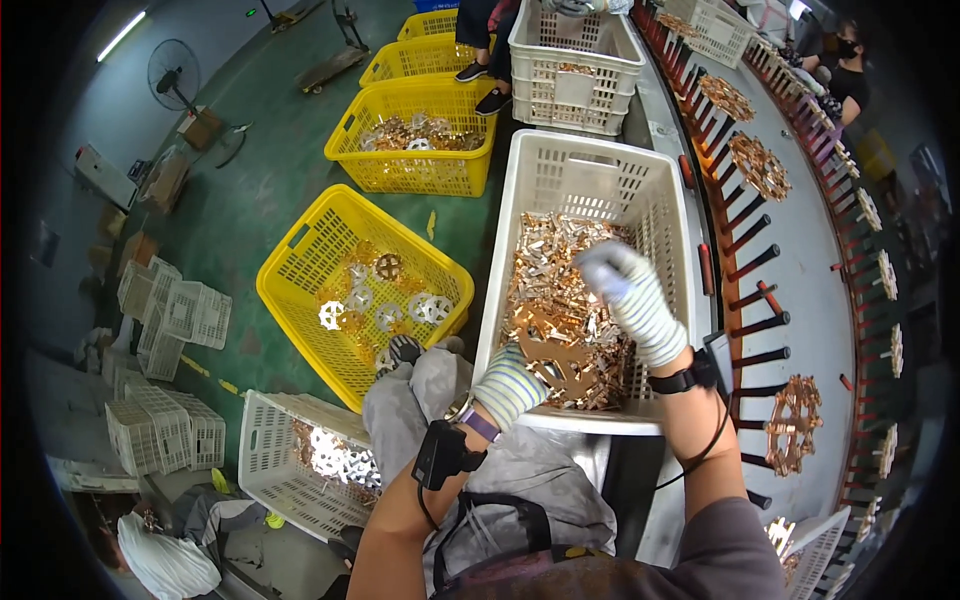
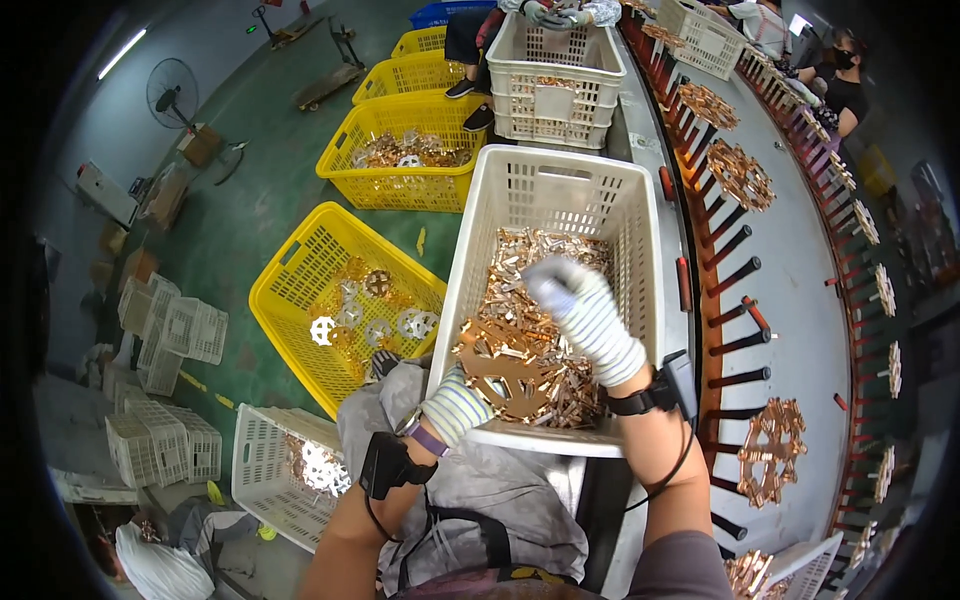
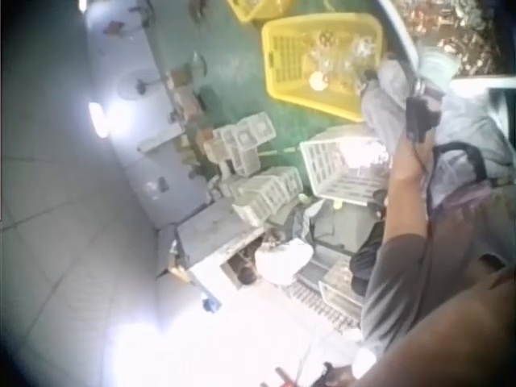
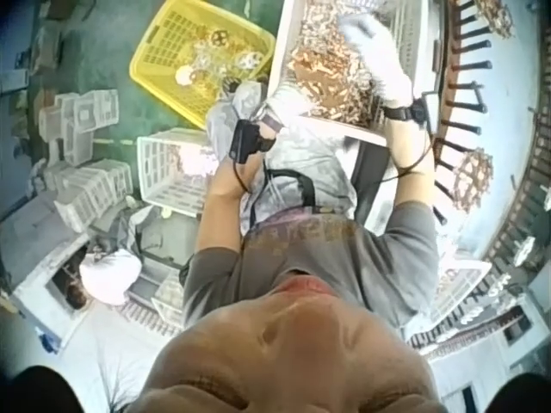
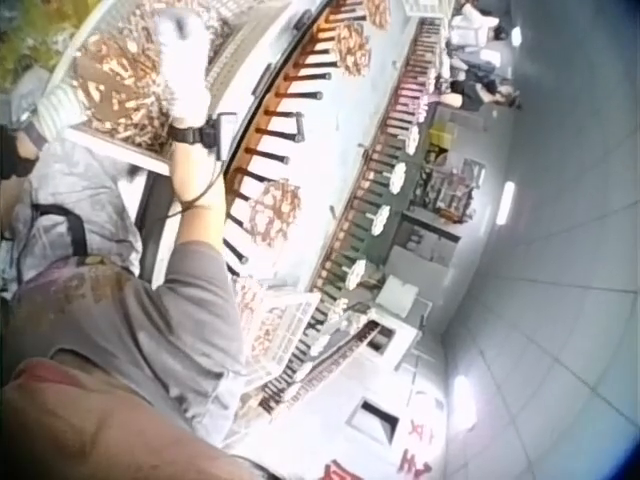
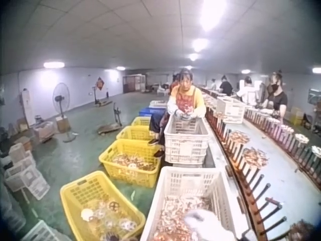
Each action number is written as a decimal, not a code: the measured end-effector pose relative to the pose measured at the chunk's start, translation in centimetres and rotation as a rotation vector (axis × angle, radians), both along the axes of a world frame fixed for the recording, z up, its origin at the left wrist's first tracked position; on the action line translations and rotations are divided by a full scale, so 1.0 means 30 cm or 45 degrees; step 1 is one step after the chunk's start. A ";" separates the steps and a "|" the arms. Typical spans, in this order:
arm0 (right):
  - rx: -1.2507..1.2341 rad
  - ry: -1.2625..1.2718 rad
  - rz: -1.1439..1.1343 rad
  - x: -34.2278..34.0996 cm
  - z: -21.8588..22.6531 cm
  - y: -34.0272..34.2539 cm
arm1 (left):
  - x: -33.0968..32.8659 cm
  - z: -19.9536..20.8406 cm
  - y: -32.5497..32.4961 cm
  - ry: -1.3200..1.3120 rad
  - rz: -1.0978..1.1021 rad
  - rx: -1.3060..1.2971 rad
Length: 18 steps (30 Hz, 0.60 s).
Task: Manually assembling small gold-colored metal decorative parts at a factory workstation.
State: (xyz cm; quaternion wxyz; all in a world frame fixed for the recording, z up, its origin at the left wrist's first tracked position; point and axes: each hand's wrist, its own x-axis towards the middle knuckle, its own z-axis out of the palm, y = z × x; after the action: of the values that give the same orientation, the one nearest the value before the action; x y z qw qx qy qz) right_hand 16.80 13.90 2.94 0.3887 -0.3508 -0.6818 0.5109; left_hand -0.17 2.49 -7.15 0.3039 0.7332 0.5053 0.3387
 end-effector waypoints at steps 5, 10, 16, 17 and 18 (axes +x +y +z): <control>0.312 -0.609 0.481 -0.145 -0.024 -0.079 | -0.027 -0.179 -0.015 0.225 -0.049 -0.064; -0.607 0.233 0.379 -0.069 0.134 -0.131 | -0.039 0.161 -0.041 0.235 -0.038 0.191; -0.194 -0.230 0.134 0.007 0.007 -0.013 | -0.003 0.116 -0.012 0.735 -0.201 0.094; -0.087 -0.306 0.210 -0.011 0.001 -0.030 | 0.022 0.121 -0.010 0.708 0.000 -0.067; 0.021 -0.380 0.283 -0.038 -0.002 -0.050 | 0.039 0.126 -0.009 0.676 0.200 -0.225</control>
State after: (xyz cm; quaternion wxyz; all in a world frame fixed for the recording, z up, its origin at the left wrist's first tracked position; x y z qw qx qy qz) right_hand 15.67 12.39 2.86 0.2271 -0.3420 -0.7707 0.4873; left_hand 1.01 2.21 -3.37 0.1965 0.7254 0.6501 0.1122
